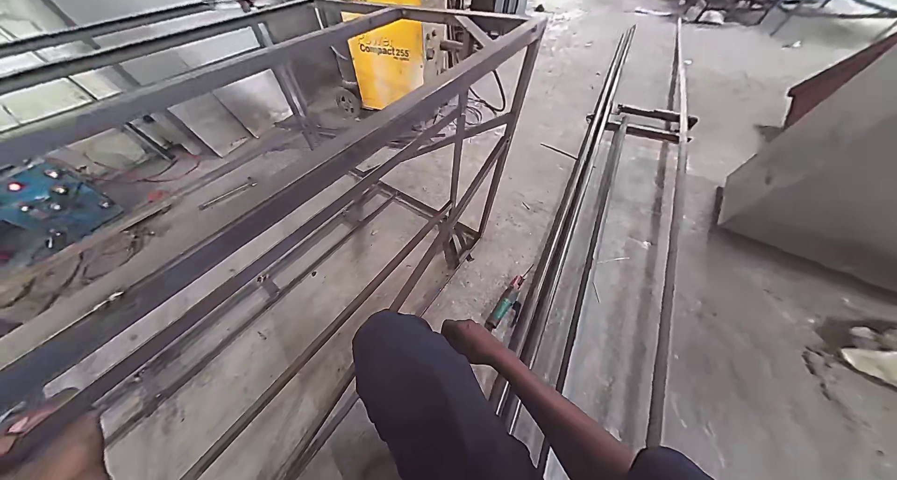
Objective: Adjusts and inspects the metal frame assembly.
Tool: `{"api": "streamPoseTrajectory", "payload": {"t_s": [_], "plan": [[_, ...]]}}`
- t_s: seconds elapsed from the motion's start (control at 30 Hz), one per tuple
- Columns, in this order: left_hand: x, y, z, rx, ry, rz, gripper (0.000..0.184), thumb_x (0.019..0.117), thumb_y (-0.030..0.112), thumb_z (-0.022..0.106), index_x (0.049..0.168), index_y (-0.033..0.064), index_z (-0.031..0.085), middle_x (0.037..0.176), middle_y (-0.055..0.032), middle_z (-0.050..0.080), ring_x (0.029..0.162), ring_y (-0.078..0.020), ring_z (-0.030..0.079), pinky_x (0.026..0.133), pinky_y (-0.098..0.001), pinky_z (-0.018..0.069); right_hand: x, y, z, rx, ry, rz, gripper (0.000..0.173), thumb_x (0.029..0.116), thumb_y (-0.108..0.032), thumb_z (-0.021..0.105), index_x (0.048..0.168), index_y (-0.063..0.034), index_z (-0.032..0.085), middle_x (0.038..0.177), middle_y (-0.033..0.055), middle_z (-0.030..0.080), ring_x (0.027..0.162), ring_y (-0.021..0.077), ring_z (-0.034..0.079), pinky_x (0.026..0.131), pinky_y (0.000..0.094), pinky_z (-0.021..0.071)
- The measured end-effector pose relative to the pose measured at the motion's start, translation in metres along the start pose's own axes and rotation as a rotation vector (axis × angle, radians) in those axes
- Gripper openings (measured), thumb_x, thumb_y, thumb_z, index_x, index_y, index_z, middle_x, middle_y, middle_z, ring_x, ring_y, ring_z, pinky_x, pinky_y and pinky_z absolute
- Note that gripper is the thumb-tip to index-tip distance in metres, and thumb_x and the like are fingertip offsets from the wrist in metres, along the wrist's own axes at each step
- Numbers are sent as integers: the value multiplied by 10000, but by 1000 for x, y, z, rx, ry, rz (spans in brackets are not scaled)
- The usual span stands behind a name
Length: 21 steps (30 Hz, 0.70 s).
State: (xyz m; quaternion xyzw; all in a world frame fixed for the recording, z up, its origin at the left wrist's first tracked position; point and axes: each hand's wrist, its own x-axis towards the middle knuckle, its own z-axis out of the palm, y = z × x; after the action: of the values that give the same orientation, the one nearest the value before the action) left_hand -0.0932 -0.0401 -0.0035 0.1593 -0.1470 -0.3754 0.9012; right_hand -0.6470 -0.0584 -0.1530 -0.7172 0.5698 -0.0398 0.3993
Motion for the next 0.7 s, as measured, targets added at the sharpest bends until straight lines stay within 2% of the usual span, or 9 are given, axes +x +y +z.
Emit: {"api": "streamPoseTrajectory", "payload": {"t_s": [0.13,0.2,0.27,0.33,0.37,0.4,0.47,0.63,0.7], "plan": [[-7,-4,10,-92,-24,-19,601,1032,440,158,703,68,498,525,-19,462,476,-145,497,566,-359,549,5,-42,-31,-28,150,-50,294,999,-369,582,1116,-120,684,1003,108,721,971,300,699,845,594,547],[-5,-6,0,-61,-124,-24,659,1015,534,160,712,86,536,554,-20,501,532,-161,547,616,-384,566,2,-74,-48,-40,258,-105,304,1003,-383,593,1119,-120,690,1000,89,722,962,264,701,870,555,558],[-26,-8,12,100,-94,30,726,1026,551,31,921,110,599,790,-75,683,778,-210,693,734,-454,609,-3,-114,-59,-53,399,-274,272,1005,-321,616,1091,-82,714,960,92,726,891,238,709,835,513,582],[-49,-10,33,97,14,41,838,980,724,-26,1184,188,586,1051,-40,697,1021,-188,674,895,-498,579,-3,-155,-62,-71,477,-479,268,993,-285,639,1052,-35,716,913,111,720,814,229,706,754,496,596],[-46,-11,37,45,98,57,787,970,752,45,1069,222,618,931,-6,691,900,-152,671,801,-460,590,1,-171,-62,-81,482,-576,294,985,-299,634,1051,-22,709,899,105,717,786,200,700,727,456,602],[-39,-12,36,-26,147,72,700,971,722,147,864,227,629,722,22,635,695,-124,632,663,-412,577,5,-184,-61,-93,458,-650,317,987,-331,617,1054,-31,696,889,74,706,765,145,683,707,388,603],[-30,-10,39,-137,165,53,599,1016,616,207,745,203,545,560,41,484,521,-123,527,579,-370,537,7,-211,-58,-117,379,-758,329,999,-316,622,1045,4,682,867,101,687,739,141,651,682,365,571],[-33,-9,53,-226,239,7,436,1025,458,330,691,214,467,547,49,398,500,-124,454,572,-348,484,-6,-275,-30,-269,147,-983,272,987,-299,647,1010,-36,712,908,95,716,808,146,699,752,343,606],[-33,-7,53,-225,240,18,412,1022,406,360,675,213,469,542,50,397,489,-119,444,554,-334,475,-12,-292,-15,-328,-7,-1043,261,986,-320,666,1032,-73,735,953,81,724,870,179,707,795,397,610]]}}
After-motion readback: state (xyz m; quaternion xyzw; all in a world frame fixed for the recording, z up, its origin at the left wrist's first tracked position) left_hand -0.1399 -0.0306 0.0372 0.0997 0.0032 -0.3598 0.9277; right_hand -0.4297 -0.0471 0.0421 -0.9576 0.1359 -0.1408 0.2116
